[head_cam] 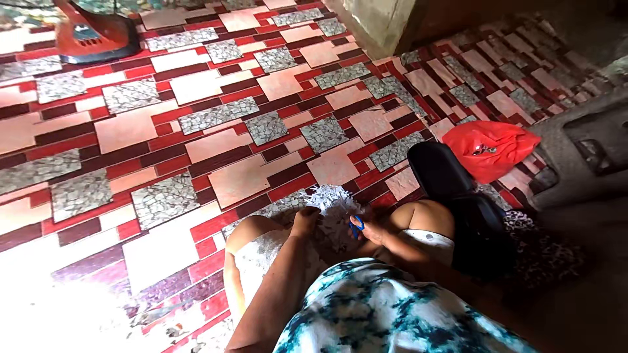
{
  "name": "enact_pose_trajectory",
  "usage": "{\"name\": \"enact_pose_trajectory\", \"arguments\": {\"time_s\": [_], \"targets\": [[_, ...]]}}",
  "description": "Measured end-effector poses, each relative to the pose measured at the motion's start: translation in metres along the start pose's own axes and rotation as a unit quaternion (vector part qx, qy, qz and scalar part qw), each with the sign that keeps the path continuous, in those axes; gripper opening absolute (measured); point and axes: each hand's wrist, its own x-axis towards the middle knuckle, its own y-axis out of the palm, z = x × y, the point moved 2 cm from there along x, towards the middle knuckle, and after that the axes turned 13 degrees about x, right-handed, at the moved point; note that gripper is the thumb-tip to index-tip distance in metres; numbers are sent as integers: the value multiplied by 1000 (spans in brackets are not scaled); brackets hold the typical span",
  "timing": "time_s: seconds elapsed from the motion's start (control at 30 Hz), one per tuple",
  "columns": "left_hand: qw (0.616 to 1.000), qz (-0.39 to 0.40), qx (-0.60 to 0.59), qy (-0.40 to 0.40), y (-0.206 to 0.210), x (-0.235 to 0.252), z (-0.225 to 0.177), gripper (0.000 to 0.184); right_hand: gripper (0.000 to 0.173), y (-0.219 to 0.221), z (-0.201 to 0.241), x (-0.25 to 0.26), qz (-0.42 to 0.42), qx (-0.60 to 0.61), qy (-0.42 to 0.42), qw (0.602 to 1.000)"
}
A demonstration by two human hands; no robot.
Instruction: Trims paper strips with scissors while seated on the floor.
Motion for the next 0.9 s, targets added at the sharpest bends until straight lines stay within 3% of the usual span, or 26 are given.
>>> {"name": "enact_pose_trajectory", "arguments": {"time_s": [0.13,0.3,0.4,0.5,0.63,0.77,0.9], "targets": [[999,-19,-27,-17,-3,0,4,27,44,7,6,-8,-40,19,65,997],[1000,-18,7,-24,-2,2,8,29,33,6,23,-21,-24,10,89,996],[997,-16,74,-15,0,7,10,29,26,-4,45,-28,2,-37,73,997],[982,3,188,-8,4,8,4,32,27,-29,63,-24,-22,-53,38,998],[941,19,337,32,13,8,-3,35,27,-58,65,-9,-105,82,14,991],[932,26,349,87,22,8,-2,38,26,-52,62,-3,-122,89,-10,988],[931,-46,353,76,22,6,-4,35,27,-48,62,-8,-83,16,-13,996]]}}
